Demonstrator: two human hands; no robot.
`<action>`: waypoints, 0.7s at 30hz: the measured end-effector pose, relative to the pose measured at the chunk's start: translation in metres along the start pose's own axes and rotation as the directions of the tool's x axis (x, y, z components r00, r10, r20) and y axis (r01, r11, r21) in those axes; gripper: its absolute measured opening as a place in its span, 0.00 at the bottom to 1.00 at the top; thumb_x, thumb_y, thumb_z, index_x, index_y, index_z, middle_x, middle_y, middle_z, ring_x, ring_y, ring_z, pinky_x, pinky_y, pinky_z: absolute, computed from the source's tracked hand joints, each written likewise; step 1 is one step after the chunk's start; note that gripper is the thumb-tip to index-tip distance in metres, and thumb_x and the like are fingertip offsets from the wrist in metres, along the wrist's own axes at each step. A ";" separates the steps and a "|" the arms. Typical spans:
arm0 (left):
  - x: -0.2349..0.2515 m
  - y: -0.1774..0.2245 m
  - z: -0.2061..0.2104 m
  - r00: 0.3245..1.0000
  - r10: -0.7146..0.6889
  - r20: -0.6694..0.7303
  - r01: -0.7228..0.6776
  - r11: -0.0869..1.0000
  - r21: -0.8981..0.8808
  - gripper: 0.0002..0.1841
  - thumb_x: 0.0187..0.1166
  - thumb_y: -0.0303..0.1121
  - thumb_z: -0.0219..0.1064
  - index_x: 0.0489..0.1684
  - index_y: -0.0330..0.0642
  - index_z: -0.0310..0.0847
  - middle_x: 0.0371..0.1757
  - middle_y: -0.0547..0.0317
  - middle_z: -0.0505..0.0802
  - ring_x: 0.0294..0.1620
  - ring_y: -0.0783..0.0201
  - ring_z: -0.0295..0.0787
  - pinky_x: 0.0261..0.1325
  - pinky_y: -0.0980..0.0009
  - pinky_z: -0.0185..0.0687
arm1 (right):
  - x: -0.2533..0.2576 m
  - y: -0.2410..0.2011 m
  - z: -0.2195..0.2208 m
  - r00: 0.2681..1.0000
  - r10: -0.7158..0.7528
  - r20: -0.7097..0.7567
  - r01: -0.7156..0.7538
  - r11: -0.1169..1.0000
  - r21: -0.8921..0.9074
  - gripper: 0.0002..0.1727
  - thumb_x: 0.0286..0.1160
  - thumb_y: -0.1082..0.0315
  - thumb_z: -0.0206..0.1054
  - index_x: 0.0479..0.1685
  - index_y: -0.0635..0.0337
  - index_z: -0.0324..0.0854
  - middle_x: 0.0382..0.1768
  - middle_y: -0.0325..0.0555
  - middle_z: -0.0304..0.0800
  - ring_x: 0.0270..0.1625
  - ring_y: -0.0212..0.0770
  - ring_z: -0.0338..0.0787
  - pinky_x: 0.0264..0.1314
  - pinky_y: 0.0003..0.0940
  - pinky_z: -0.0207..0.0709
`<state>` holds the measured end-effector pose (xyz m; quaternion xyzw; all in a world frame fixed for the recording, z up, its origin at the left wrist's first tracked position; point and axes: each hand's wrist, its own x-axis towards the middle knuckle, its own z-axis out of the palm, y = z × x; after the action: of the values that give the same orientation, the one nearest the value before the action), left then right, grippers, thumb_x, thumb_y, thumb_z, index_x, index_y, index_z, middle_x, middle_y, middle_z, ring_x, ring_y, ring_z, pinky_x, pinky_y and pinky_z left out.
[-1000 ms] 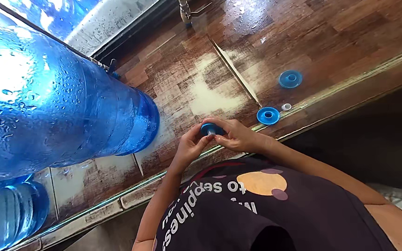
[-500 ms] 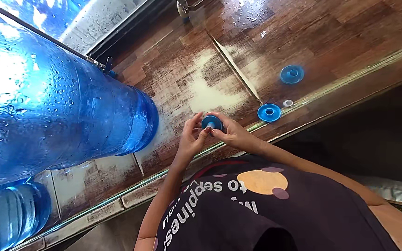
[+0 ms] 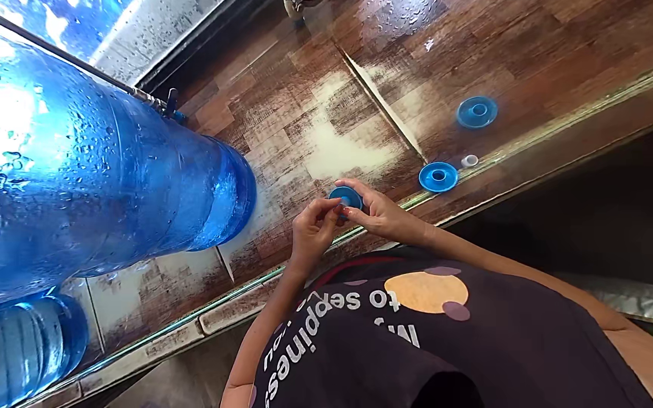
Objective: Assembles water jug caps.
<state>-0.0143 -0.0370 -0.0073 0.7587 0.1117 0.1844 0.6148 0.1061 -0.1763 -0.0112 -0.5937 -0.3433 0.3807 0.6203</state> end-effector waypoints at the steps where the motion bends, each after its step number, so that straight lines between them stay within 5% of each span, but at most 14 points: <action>1: -0.002 -0.001 0.000 1.000 -0.015 -0.003 0.015 1.000 -0.015 0.09 0.80 0.19 0.65 0.54 0.30 0.85 0.43 0.58 0.95 0.35 0.72 0.93 0.44 0.72 0.94 | 0.000 0.002 0.000 1.000 -0.007 0.000 0.007 1.000 -0.026 0.30 0.79 0.73 0.60 0.83 0.68 0.63 0.61 0.53 0.86 0.54 0.30 0.89 0.59 0.27 0.84; 15: -0.022 -0.008 0.005 0.943 -0.332 0.017 0.333 0.941 -0.067 0.07 0.79 0.18 0.65 0.49 0.27 0.85 0.36 0.55 0.96 0.32 0.67 0.95 0.42 0.68 0.95 | -0.007 0.031 0.004 0.992 -0.012 0.126 0.047 0.960 -0.276 0.27 0.75 0.76 0.59 0.76 0.74 0.71 0.56 0.65 0.88 0.54 0.50 0.91 0.59 0.45 0.83; 18: -0.019 -0.003 0.000 0.928 -0.368 0.066 0.370 0.928 -0.038 0.07 0.80 0.19 0.66 0.50 0.28 0.84 0.37 0.55 0.95 0.32 0.68 0.94 0.43 0.69 0.95 | -0.008 0.022 0.001 0.980 0.122 0.158 -0.094 0.980 -0.173 0.26 0.80 0.76 0.58 0.78 0.69 0.69 0.58 0.62 0.88 0.55 0.46 0.90 0.61 0.43 0.82; 21: -0.019 0.001 -0.002 0.971 -0.235 0.047 0.229 0.967 0.111 0.10 0.78 0.24 0.69 0.53 0.31 0.83 0.38 0.58 0.91 0.32 0.75 0.87 0.40 0.77 0.87 | -0.007 0.012 -0.005 0.966 0.163 0.201 -0.166 0.986 -0.002 0.27 0.80 0.75 0.57 0.80 0.67 0.66 0.61 0.56 0.85 0.56 0.35 0.89 0.61 0.33 0.83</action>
<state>-0.0322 -0.0428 -0.0088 0.7769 0.1908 0.0825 0.5943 0.1061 -0.1848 -0.0237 -0.5742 -0.3508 0.4910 0.5533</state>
